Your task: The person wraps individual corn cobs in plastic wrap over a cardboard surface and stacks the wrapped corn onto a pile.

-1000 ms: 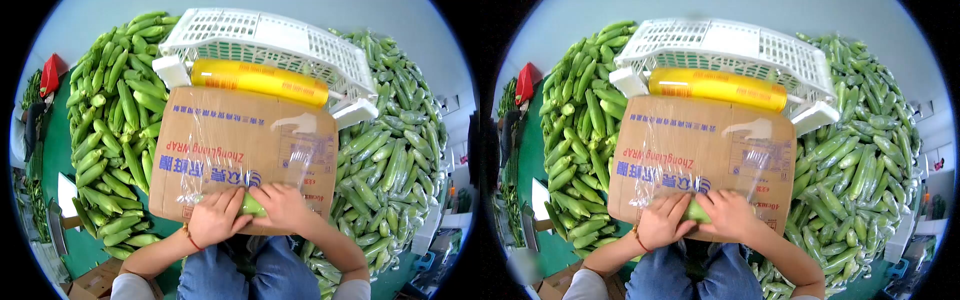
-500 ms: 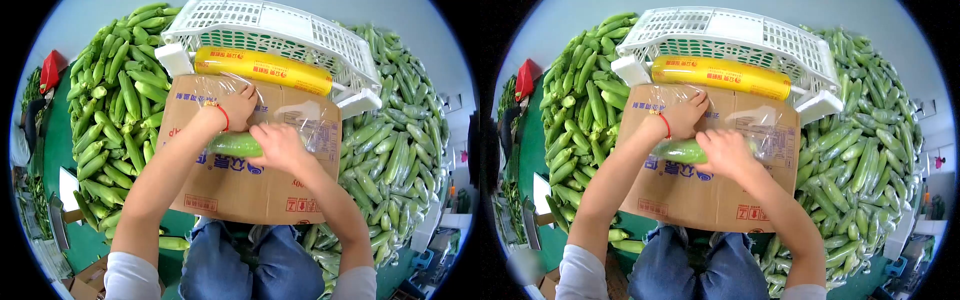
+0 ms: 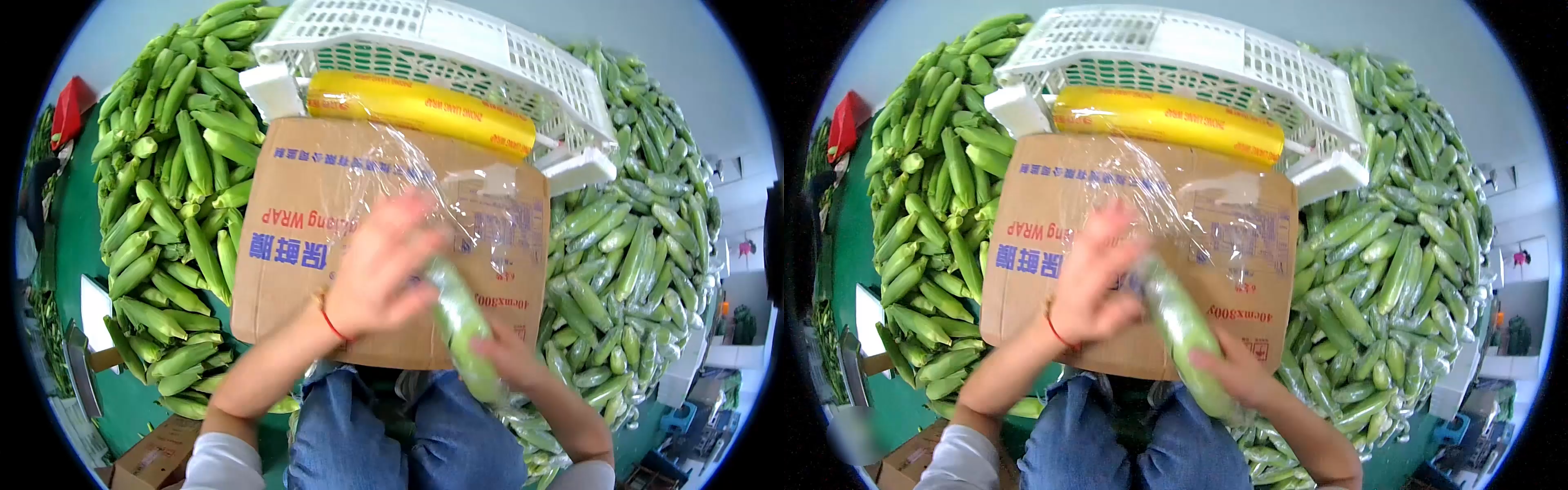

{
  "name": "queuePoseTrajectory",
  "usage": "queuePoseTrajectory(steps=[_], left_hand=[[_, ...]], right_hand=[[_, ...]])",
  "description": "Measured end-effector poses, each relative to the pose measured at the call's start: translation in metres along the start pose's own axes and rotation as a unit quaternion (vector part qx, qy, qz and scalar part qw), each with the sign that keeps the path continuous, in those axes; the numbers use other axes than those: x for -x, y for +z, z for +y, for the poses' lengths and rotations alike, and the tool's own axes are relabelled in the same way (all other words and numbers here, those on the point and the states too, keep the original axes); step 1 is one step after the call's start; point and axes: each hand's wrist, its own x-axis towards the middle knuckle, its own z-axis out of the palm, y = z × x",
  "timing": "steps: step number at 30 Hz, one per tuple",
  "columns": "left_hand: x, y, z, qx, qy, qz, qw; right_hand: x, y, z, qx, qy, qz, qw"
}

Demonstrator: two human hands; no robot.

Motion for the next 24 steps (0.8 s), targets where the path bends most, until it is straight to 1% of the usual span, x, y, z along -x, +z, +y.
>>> queuePoseTrajectory(steps=[1, 2, 3, 4, 5, 6, 7, 8, 9, 10, 11, 12, 13, 14, 15, 16, 17, 18, 19, 20, 21, 22, 23, 24], left_hand=[[0.003, 0.007, 0.019, -0.028, 0.013, -0.035, 0.999], [0.009, 0.013, 0.015, 0.006, -0.009, 0.018, 1.000], [0.012, 0.018, 0.009, 0.035, -0.027, 0.074, 0.996], [0.003, 0.018, 0.015, 0.264, -0.113, 0.137, 0.948], [-0.011, 0.018, 0.028, 0.478, -0.195, 0.184, 0.836], [-0.011, 0.018, 0.030, 0.598, -0.233, 0.185, 0.744], [-0.011, 0.018, 0.032, 0.700, -0.271, 0.200, 0.630], [-0.007, 0.017, 0.018, 0.740, -0.265, 0.182, 0.591], [-0.009, 0.018, 0.008, 0.778, -0.247, 0.162, 0.555], [-0.017, 0.015, 0.015, 0.704, -0.345, 0.219, 0.580], [-0.010, 0.012, 0.008, 0.618, -0.381, 0.219, 0.651], [-0.004, 0.007, -0.001, 0.528, -0.410, 0.209, 0.714], [-0.002, 0.001, 0.003, 0.416, -0.444, 0.216, 0.764], [0.009, -0.004, 0.002, 0.336, -0.452, 0.211, 0.799], [0.017, -0.012, 0.008, 0.204, -0.447, 0.132, 0.861], [0.028, -0.020, 0.010, -0.027, -0.361, -0.013, 0.932], [0.038, -0.028, 0.012, -0.274, -0.233, -0.099, 0.928], [0.060, -0.035, 0.009, -0.227, -0.292, -0.193, 0.909], [0.077, -0.023, 0.009, -0.040, -0.412, -0.117, 0.903], [0.094, -0.013, 0.010, 0.134, -0.504, 0.001, 0.853], [0.080, -0.019, 0.033, 0.319, -0.678, 0.029, 0.662], [0.084, -0.009, 0.041, 0.289, -0.718, 0.043, 0.632], [0.096, -0.014, 0.042, 0.309, -0.725, 0.016, 0.615], [0.107, -0.018, 0.043, 0.329, -0.731, -0.012, 0.597]], right_hand=[[-0.002, 0.006, -0.005, -0.085, 0.039, -0.075, 0.993], [-0.006, 0.010, -0.018, -0.162, 0.072, -0.155, 0.972], [-0.013, 0.013, -0.029, -0.233, 0.102, -0.234, 0.938], [-0.023, 0.020, -0.031, -0.335, 0.105, -0.328, 0.877], [-0.034, 0.030, -0.028, -0.433, 0.104, -0.411, 0.795], [-0.043, 0.042, -0.022, -0.525, 0.101, -0.485, 0.692], [-0.054, 0.059, -0.011, -0.532, 0.042, -0.535, 0.654], [-0.067, 0.076, -0.001, -0.532, -0.019, -0.582, 0.615], [-0.068, 0.072, 0.001, -0.515, -0.018, -0.548, 0.659], [-0.068, 0.068, 0.001, -0.493, -0.015, -0.514, 0.702], [-0.068, 0.064, -0.001, -0.468, -0.010, -0.480, 0.742], [-0.050, 0.057, -0.004, -0.446, 0.042, -0.353, 0.821], [-0.038, 0.043, -0.009, -0.409, 0.089, -0.216, 0.882], [-0.035, 0.029, -0.002, -0.277, -0.023, -0.158, 0.947], [-0.033, 0.015, 0.004, -0.124, -0.112, -0.068, 0.984], [-0.030, 0.011, 0.001, 0.008, -0.246, 0.038, 0.968], [-0.022, 0.003, -0.002, 0.157, -0.357, 0.148, 0.909], [-0.013, -0.005, -0.007, 0.155, -0.400, 0.193, 0.882], [-0.006, -0.010, -0.013, 0.157, -0.443, 0.232, 0.852], [-0.007, -0.018, -0.020, 0.167, -0.533, 0.263, 0.787], [-0.010, -0.021, -0.028, 0.177, -0.620, 0.277, 0.712], [-0.011, -0.012, -0.036, 0.003, -0.601, 0.201, 0.774], [-0.005, -0.003, -0.040, -0.176, -0.564, 0.110, 0.799], [0.002, 0.002, -0.045, -0.232, -0.528, 0.055, 0.815]])
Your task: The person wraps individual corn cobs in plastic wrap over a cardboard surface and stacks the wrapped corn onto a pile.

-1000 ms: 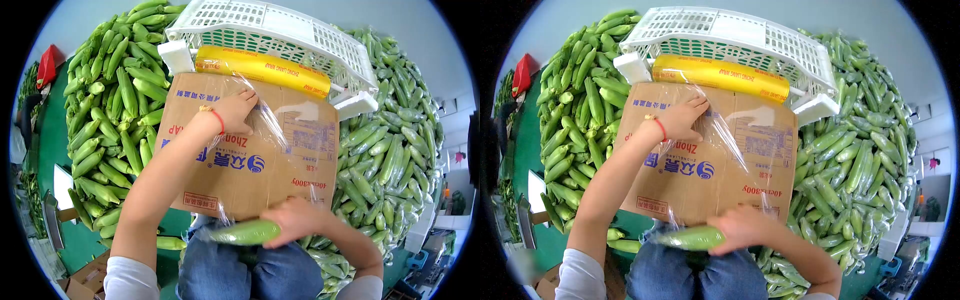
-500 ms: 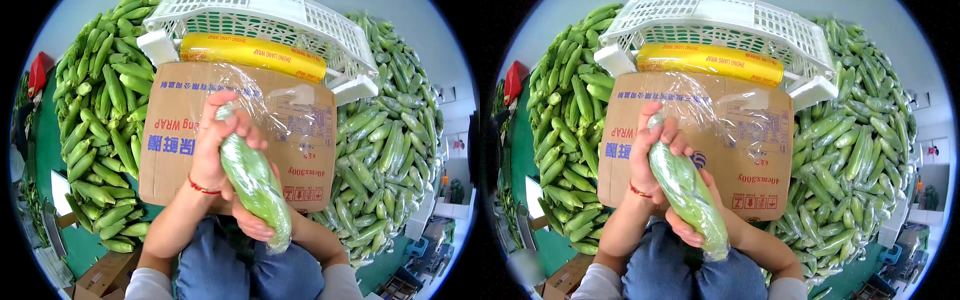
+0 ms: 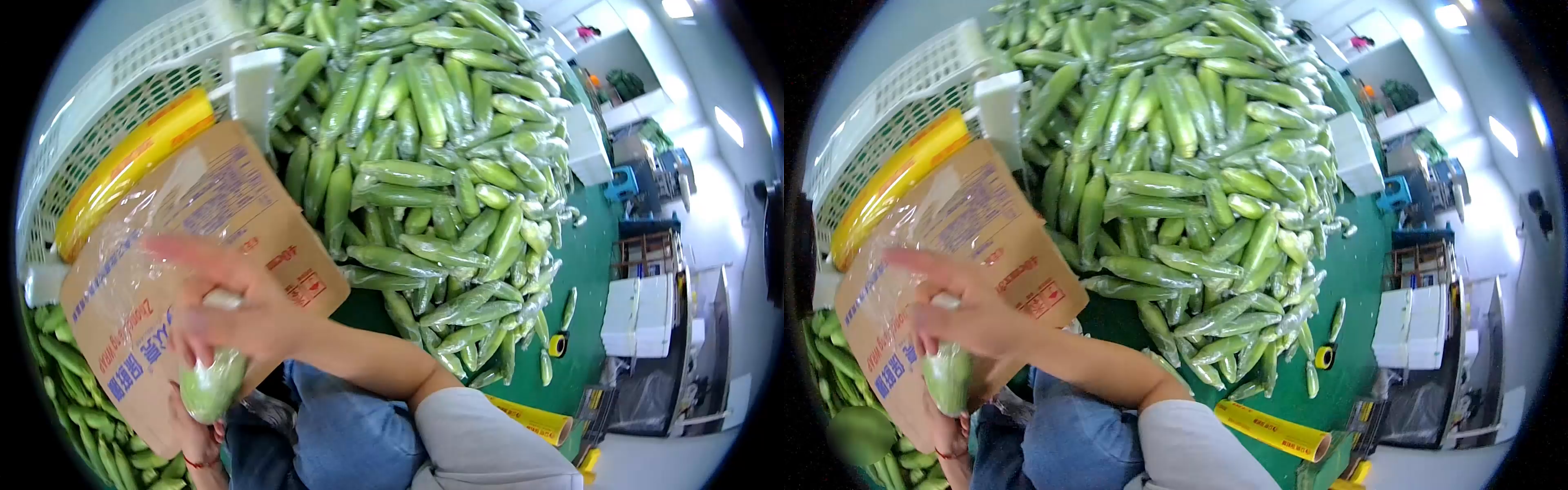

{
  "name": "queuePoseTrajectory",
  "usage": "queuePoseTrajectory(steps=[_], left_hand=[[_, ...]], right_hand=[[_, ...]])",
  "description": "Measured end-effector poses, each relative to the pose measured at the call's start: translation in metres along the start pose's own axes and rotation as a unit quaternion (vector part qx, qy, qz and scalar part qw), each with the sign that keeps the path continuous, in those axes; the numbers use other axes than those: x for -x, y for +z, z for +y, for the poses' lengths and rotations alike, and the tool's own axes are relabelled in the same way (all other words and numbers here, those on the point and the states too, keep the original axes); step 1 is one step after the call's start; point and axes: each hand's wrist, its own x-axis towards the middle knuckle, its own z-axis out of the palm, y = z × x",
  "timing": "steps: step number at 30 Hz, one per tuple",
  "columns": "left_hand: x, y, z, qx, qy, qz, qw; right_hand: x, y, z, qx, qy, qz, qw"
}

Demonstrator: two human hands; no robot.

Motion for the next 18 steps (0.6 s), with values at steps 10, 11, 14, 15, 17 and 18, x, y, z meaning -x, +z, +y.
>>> queuePoseTrajectory(steps=[10, 11, 14, 15, 17, 18], left_hand=[[0.013, 0.103, 0.047, -0.552, 0.512, -0.202, 0.626], [0.025, 0.135, 0.058, -0.571, 0.455, -0.272, 0.627], [0.029, 0.153, 0.058, -0.623, 0.523, -0.250, 0.526], [0.023, 0.147, 0.055, -0.609, 0.561, -0.240, 0.506], [0.016, 0.115, 0.045, -0.570, 0.512, -0.194, 0.613], [0.014, 0.098, 0.043, -0.575, 0.494, -0.159, 0.633]], right_hand=[[0.072, -0.018, 0.038, -0.108, -0.043, 0.241, 0.963], [0.096, -0.038, 0.042, -0.086, 0.010, 0.222, 0.971], [0.153, -0.093, -0.004, -0.211, 0.071, 0.423, 0.878], [0.173, -0.120, -0.016, -0.192, 0.044, 0.503, 0.842], [0.207, -0.164, -0.062, -0.157, -0.011, 0.667, 0.728], [0.234, -0.192, -0.081, -0.114, -0.002, 0.703, 0.702]])
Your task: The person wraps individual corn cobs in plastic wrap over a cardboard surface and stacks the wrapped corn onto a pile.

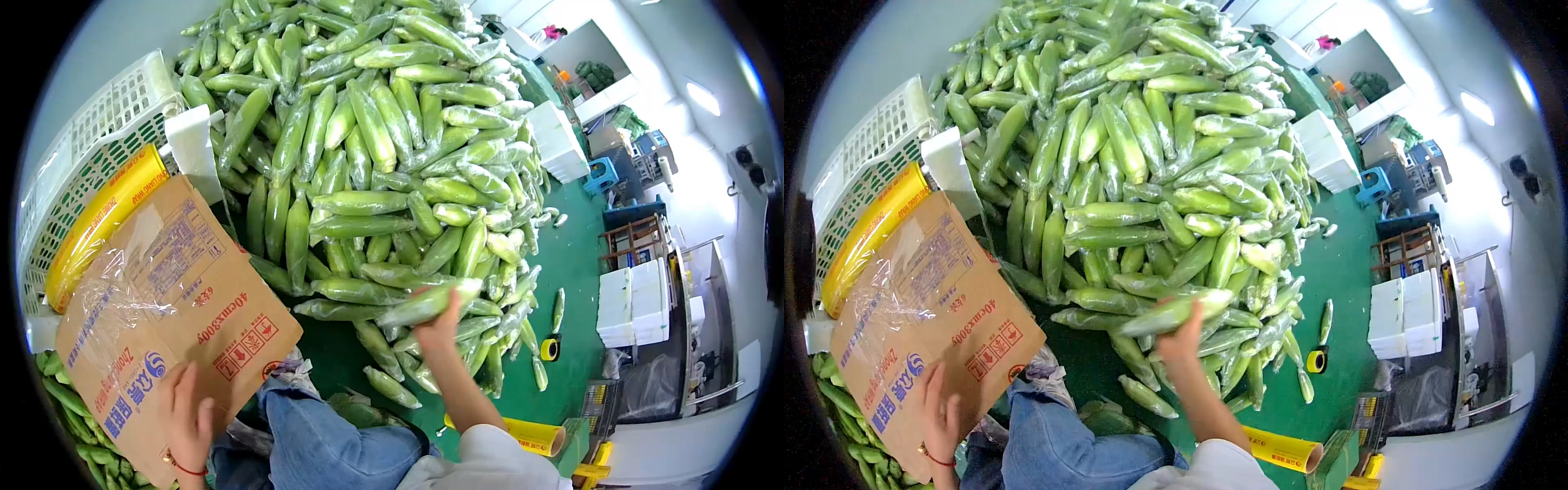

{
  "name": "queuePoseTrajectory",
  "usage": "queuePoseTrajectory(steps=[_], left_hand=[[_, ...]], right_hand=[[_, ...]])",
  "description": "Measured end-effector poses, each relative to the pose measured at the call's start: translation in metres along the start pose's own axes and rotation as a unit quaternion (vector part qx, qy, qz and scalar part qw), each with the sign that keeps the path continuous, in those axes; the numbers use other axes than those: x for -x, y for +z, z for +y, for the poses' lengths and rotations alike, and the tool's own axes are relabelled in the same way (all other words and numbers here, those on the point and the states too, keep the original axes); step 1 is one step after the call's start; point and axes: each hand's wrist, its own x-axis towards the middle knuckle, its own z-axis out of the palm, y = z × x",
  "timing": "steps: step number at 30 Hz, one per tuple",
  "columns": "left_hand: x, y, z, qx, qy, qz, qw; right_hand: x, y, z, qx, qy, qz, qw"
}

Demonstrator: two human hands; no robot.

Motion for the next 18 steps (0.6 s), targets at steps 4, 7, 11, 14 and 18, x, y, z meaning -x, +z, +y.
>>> queuePoseTrajectory(steps=[4, 7, 11, 14, 18], left_hand=[[0.043, -0.005, -0.047, -0.114, -0.069, 0.081, 0.988], [0.063, -0.003, -0.082, -0.166, -0.179, 0.186, 0.952], [0.064, -0.033, -0.096, -0.267, -0.221, 0.181, 0.920], [0.044, -0.043, -0.122, -0.092, -0.284, 0.225, 0.927], [0.019, -0.066, -0.162, -0.170, -0.123, 0.261, 0.942]], right_hand=[[-0.105, -0.076, -0.055, -0.183, -0.103, 0.103, 0.972], [-0.067, -0.027, -0.010, -0.003, 0.030, -0.084, 0.996], [0.055, 0.089, 0.113, 0.432, -0.074, -0.470, 0.766], [0.093, 0.161, 0.162, 0.620, -0.418, -0.579, 0.324], [0.085, 0.223, 0.219, 0.610, -0.435, -0.551, 0.368]])
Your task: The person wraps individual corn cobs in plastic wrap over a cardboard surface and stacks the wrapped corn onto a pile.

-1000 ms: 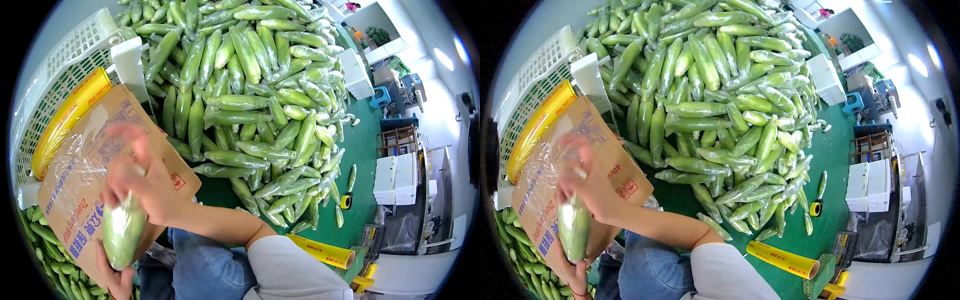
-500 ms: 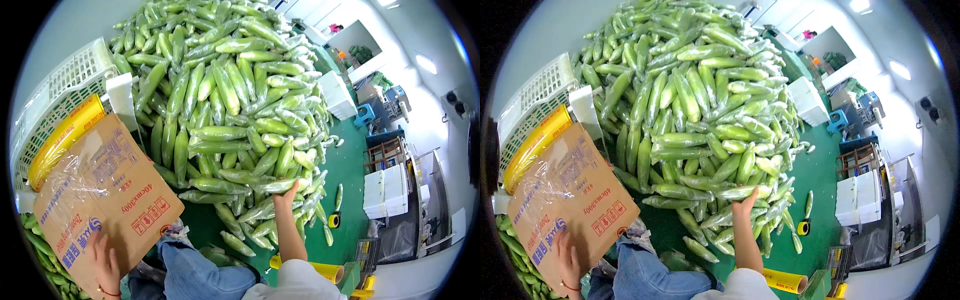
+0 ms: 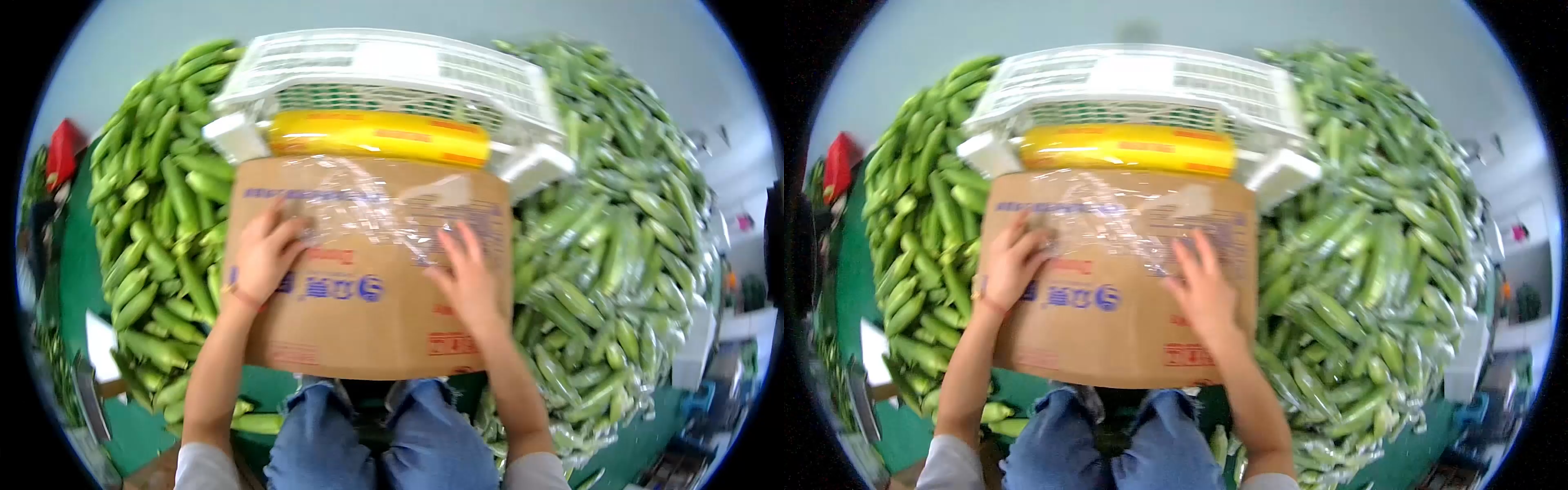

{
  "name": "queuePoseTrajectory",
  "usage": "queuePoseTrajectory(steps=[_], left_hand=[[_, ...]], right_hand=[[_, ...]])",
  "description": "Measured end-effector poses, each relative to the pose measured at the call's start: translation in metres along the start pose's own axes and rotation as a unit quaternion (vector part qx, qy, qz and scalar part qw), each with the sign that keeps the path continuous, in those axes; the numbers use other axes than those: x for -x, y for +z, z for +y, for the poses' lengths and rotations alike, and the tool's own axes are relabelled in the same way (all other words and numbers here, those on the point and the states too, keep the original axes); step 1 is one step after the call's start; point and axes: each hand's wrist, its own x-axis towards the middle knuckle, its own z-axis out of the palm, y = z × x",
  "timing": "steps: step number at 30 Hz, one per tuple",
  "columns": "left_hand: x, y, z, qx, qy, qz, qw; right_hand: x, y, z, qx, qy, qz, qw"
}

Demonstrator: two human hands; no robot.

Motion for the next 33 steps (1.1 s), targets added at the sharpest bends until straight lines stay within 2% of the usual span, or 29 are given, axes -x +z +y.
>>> queuePoseTrajectory(steps=[1, 2, 3, 4, 5, 6, 7, 8, 9, 10, 11, 12, 14, 15, 17, 18, 19, 20, 21, 22, 23, 25, 26, 29, 30, 31, 33], left_hand=[[-0.008, 0.008, -0.008, -0.043, 0.073, 0.055, 0.995], [-0.016, 0.008, -0.014, -0.029, 0.116, 0.052, 0.991], [-0.024, 0.006, -0.018, 0.058, 0.137, 0.014, 0.989], [-0.017, 0.002, -0.018, 0.077, 0.069, -0.013, 0.995], [-0.004, -0.003, -0.019, 0.095, -0.002, -0.041, 0.995], [0.009, -0.011, -0.021, 0.131, -0.015, 0.010, 0.991], [0.026, -0.022, -0.025, 0.157, -0.032, 0.063, 0.985], [0.045, -0.036, -0.029, 0.175, -0.049, 0.118, 0.976], [0.068, -0.045, -0.030, 0.087, 0.018, 0.124, 0.988], [0.091, -0.052, -0.021, 0.088, 0.044, 0.103, 0.990], [0.116, -0.047, -0.016, 0.103, 0.057, 0.113, 0.987], [0.142, -0.044, -0.010, 0.110, 0.035, 0.102, 0.988], [0.189, -0.034, 0.009, 0.138, -0.016, 0.089, 0.986], [0.208, -0.036, 0.016, 0.098, -0.002, 0.081, 0.992], [0.258, -0.026, 0.024, 0.052, -0.045, 0.053, 0.996], [0.284, -0.017, 0.022, 0.058, -0.158, 0.050, 0.984], [0.311, -0.006, 0.014, 0.063, -0.266, 0.047, 0.961], [0.342, 0.016, -0.008, 0.085, -0.392, 0.084, 0.912], [0.375, 0.044, -0.042, 0.171, -0.505, 0.159, 0.831], [0.393, 0.052, -0.070, 0.209, -0.563, 0.249, 0.760], [0.389, 0.047, -0.089, 0.194, -0.681, 0.344, 0.617], [0.395, 0.032, -0.140, 0.158, -0.743, 0.494, 0.424], [0.395, 0.019, -0.157, 0.164, -0.744, 0.546, 0.350], [0.358, 0.000, -0.168, 0.056, -0.833, 0.483, 0.264], [0.367, 0.008, -0.186, -0.019, -0.875, 0.427, 0.229], [0.373, 0.010, -0.190, -0.039, -0.892, 0.387, 0.229], [0.366, 0.009, -0.180, -0.059, -0.878, 0.414, 0.235]], right_hand=[[-0.014, -0.006, -0.001, -0.007, 0.007, -0.033, 0.999], [-0.023, -0.003, 0.005, -0.024, 0.003, -0.036, 0.999], [-0.027, 0.005, 0.016, -0.072, -0.030, -0.033, 0.996], [-0.028, 0.010, 0.028, -0.121, -0.062, -0.029, 0.990], [-0.023, -0.004, 0.025, -0.094, 0.004, -0.033, 0.995], [-0.012, -0.018, 0.025, -0.071, 0.068, -0.041, 0.994], [0.007, -0.019, 0.043, -0.220, 0.122, 0.000, 0.968], [0.020, -0.038, 0.033, -0.231, 0.130, 0.000, 0.964], [0.033, -0.048, 0.027, -0.274, 0.116, -0.016, 0.954], [0.050, -0.050, 0.034, -0.187, 0.081, -0.043, 0.978], [0.064, -0.052, 0.029, -0.209, 0.111, -0.075, 0.969], [0.077, -0.052, 0.024, -0.224, 0.143, -0.105, 0.958], [0.100, -0.041, 0.023, -0.251, 0.134, -0.151, 0.947], [0.110, -0.037, 0.019, -0.261, 0.133, -0.174, 0.940], [0.119, -0.037, 0.008, -0.293, 0.205, -0.171, 0.918], [0.122, -0.036, 0.004, -0.308, 0.240, -0.167, 0.905], [0.123, -0.035, 0.005, -0.313, 0.233, -0.168, 0.905], [0.123, -0.032, 0.009, -0.319, 0.226, -0.166, 0.905], [0.121, -0.031, 0.013, -0.324, 0.221, -0.161, 0.906], [0.119, -0.031, 0.016, -0.318, 0.221, -0.173, 0.905], [0.120, -0.032, 0.015, -0.318, 0.233, -0.174, 0.903], [0.115, -0.033, 0.013, -0.319, 0.251, -0.177, 0.897], [0.115, -0.032, 0.014, -0.320, 0.253, -0.172, 0.897], [0.119, -0.028, 0.018, -0.326, 0.265, -0.168, 0.892], [0.117, -0.028, 0.017, -0.328, 0.268, -0.174, 0.889], [0.115, -0.031, 0.018, -0.329, 0.269, -0.178, 0.887], [0.113, -0.029, 0.018, -0.345, 0.258, -0.189, 0.882]])
